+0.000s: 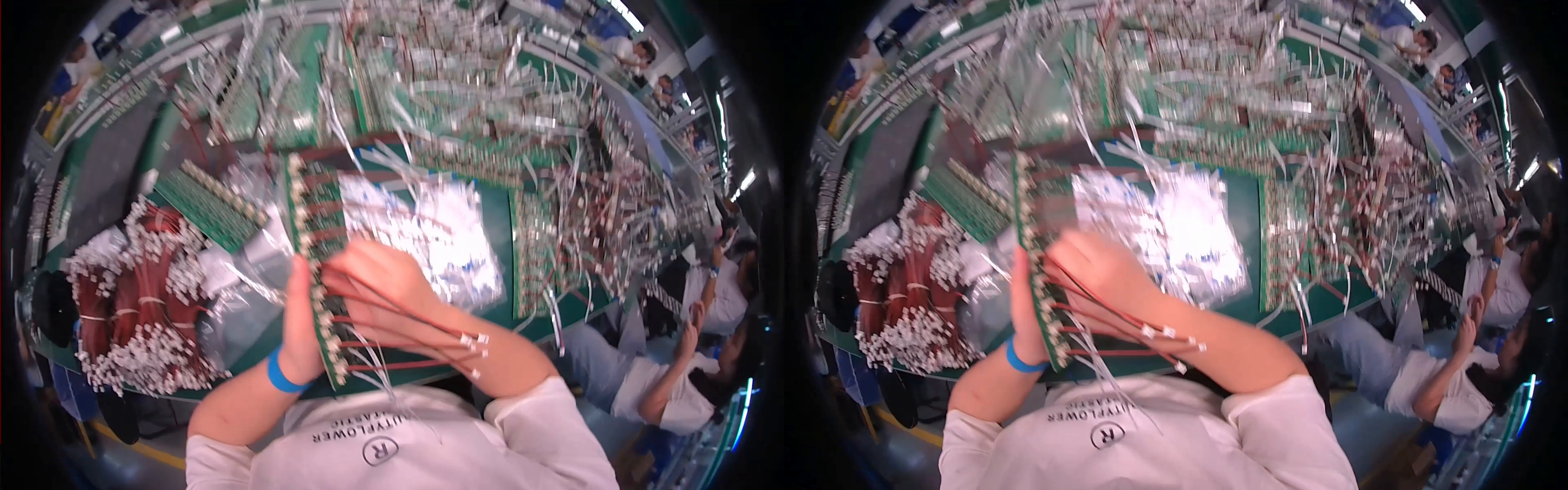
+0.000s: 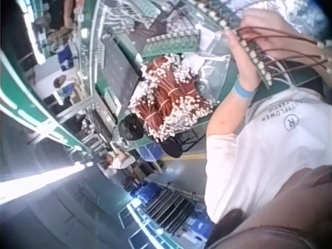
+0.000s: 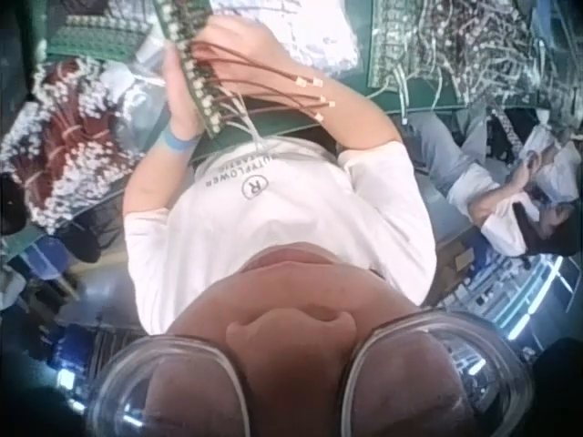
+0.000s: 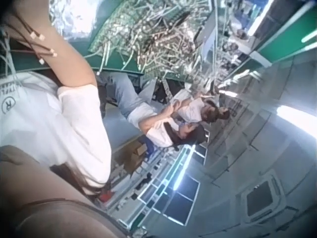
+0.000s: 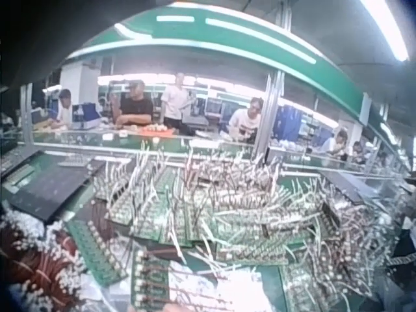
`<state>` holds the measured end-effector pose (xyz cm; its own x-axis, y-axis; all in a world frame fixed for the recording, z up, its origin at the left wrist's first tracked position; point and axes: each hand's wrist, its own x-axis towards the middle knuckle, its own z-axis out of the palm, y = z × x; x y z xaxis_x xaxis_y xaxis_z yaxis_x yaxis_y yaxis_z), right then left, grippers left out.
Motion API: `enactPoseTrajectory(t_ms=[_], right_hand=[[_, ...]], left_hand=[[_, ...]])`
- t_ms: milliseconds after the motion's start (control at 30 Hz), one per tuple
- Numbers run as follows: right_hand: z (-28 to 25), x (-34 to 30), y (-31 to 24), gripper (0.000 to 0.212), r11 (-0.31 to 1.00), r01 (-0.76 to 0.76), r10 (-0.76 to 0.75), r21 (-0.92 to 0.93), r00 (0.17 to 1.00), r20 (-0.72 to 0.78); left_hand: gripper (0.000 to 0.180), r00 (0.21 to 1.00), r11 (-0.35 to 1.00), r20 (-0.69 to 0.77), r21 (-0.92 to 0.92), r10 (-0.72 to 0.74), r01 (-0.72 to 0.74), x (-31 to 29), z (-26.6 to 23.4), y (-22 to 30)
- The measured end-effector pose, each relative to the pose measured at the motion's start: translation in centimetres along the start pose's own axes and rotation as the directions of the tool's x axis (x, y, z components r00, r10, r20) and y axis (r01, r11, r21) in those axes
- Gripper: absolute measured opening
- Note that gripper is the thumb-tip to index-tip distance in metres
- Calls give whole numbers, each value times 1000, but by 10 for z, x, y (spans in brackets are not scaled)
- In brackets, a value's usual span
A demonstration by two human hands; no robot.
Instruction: The person assembles electronic components by hand, connecting wire bundles to printed circuit boards.
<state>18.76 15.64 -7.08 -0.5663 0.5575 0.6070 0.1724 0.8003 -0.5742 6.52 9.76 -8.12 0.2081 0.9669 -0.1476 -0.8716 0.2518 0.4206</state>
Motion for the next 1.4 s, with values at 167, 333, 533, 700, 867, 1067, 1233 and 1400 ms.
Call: enactPoseTrajectory(t_ms=[167, 333, 533, 700, 867, 1067, 1233, 1400], right_hand=[[-5, 6, -7, 9, 986, -69, 72, 151, 997, -17], [-15, 15, -2, 9, 992, -45, 43, 114, 999, 22], [-30, 24, 34, 24, 859, 509, -505, -52, 860, 75], [-31, 8, 73, 16, 920, -351, 357, -175, 934, 3], [-32, -9, 96, 27, 670, -377, 362, -639, 918, -163], [-23, 6, 95, 35, 545, -451, 535, -706, 836, -121], [-27, 1, 100, 21, 584, -466, 522, -665, 842, -132], [-14, 0, 111, 12, 572, -421, 453, -704, 878, -157]], left_hand=[[52, 1000, 973, -13, 231, 28, -25, 1, -7, -2], [52, 998, 986, -51, 161, 41, -32, 8, 4, 0], [48, 999, 996, -37, 85, 38, -35, 6, -7, 6], [55, 987, 983, -54, 116, 149, -142, -6, 9, 15], [61, 1000, 1000, 21, 4, 3, -3, 1, 14, 16], [62, 993, 1000, 117, -29, 4, -1, 8, 14, 17], [64, 994, 998, 108, -60, -29, 36, 10, 19, 8], [66, 974, 999, 225, 21, -31, 27, 8, 10, 6]])
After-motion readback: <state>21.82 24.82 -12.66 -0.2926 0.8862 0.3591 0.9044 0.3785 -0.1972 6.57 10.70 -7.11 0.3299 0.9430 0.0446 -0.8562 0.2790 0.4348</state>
